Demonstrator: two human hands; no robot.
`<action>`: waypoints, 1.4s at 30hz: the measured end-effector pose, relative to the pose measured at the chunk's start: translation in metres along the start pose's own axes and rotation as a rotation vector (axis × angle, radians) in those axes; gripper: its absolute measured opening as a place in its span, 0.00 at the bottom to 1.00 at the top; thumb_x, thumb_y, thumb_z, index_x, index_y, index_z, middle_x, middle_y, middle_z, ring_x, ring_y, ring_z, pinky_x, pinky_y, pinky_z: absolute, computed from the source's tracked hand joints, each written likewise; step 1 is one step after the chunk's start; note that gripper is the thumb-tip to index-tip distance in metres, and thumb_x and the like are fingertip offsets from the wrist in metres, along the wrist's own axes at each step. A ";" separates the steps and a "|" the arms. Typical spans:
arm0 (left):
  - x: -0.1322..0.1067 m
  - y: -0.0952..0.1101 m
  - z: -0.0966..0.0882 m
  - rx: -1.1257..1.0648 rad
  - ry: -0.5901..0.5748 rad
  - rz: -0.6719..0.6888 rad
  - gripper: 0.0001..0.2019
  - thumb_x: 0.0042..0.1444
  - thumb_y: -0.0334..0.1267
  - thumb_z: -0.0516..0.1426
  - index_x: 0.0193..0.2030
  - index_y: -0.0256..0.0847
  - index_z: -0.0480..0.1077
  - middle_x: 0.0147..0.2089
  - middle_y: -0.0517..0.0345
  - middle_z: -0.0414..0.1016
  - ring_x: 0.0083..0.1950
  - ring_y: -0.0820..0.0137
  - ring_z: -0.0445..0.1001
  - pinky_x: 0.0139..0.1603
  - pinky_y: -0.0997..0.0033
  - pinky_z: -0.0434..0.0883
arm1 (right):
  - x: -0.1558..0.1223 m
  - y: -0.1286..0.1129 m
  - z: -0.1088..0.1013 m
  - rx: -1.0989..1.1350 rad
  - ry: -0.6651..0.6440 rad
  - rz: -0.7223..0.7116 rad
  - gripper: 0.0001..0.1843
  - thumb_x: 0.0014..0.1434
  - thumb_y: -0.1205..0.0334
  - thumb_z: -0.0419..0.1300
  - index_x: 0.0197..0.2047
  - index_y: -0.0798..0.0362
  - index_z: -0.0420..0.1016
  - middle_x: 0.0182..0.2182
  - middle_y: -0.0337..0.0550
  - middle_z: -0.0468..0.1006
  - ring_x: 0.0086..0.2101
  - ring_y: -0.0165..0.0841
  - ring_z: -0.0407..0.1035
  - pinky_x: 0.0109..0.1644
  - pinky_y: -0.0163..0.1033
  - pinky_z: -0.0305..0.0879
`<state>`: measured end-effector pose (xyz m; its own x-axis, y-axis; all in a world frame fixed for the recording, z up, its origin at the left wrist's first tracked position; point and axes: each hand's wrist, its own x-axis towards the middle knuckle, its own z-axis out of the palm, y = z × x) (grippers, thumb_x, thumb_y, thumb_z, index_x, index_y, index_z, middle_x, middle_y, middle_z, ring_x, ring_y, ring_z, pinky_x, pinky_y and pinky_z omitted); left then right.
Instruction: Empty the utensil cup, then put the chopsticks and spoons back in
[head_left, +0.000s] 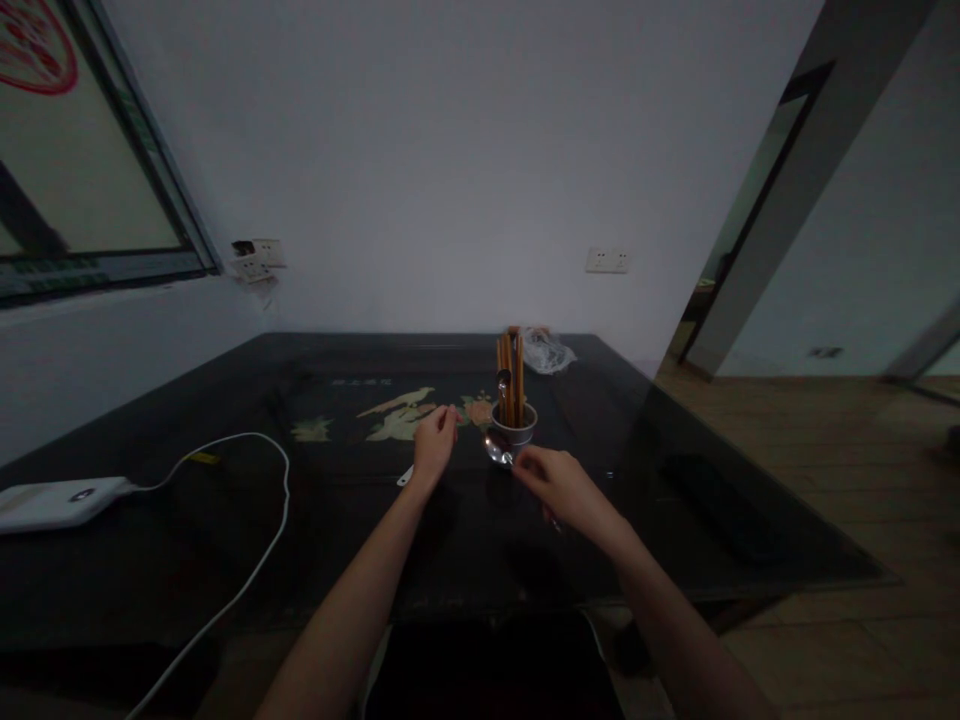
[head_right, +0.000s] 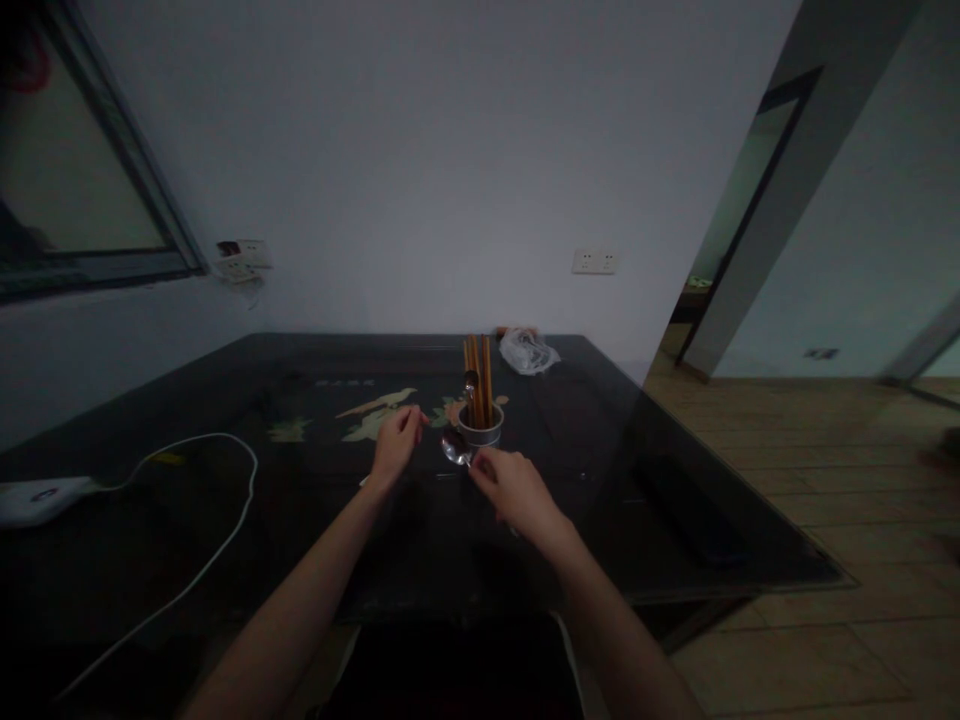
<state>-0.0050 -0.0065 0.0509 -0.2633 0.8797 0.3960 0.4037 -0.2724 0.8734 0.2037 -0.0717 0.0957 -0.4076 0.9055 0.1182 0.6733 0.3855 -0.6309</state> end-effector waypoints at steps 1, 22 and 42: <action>-0.001 -0.001 0.002 0.011 -0.009 0.010 0.17 0.60 0.46 0.47 0.27 0.39 0.67 0.17 0.65 0.59 0.21 0.74 0.60 0.25 0.75 0.56 | 0.002 0.003 -0.006 0.130 0.043 -0.034 0.08 0.61 0.58 0.53 0.37 0.53 0.68 0.21 0.35 0.72 0.16 0.26 0.66 0.21 0.30 0.58; -0.017 -0.007 0.023 0.121 -0.154 0.075 0.15 0.60 0.46 0.46 0.32 0.40 0.68 0.20 0.65 0.63 0.24 0.74 0.64 0.26 0.75 0.56 | 0.119 0.053 -0.028 0.585 0.404 -0.153 0.14 0.47 0.54 0.59 0.32 0.53 0.62 0.25 0.38 0.71 0.22 0.29 0.69 0.23 0.32 0.63; -0.016 -0.010 0.022 0.137 -0.152 0.068 0.15 0.60 0.46 0.47 0.31 0.40 0.68 0.20 0.65 0.64 0.23 0.73 0.65 0.26 0.75 0.56 | 0.122 0.078 -0.006 0.286 0.407 -0.044 0.14 0.45 0.55 0.62 0.28 0.59 0.74 0.31 0.45 0.75 0.33 0.33 0.68 0.38 0.36 0.63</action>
<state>0.0144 -0.0088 0.0295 -0.1009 0.9125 0.3965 0.5339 -0.2866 0.7955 0.2101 0.0699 0.0660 -0.1196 0.9071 0.4035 0.4416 0.4127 -0.7967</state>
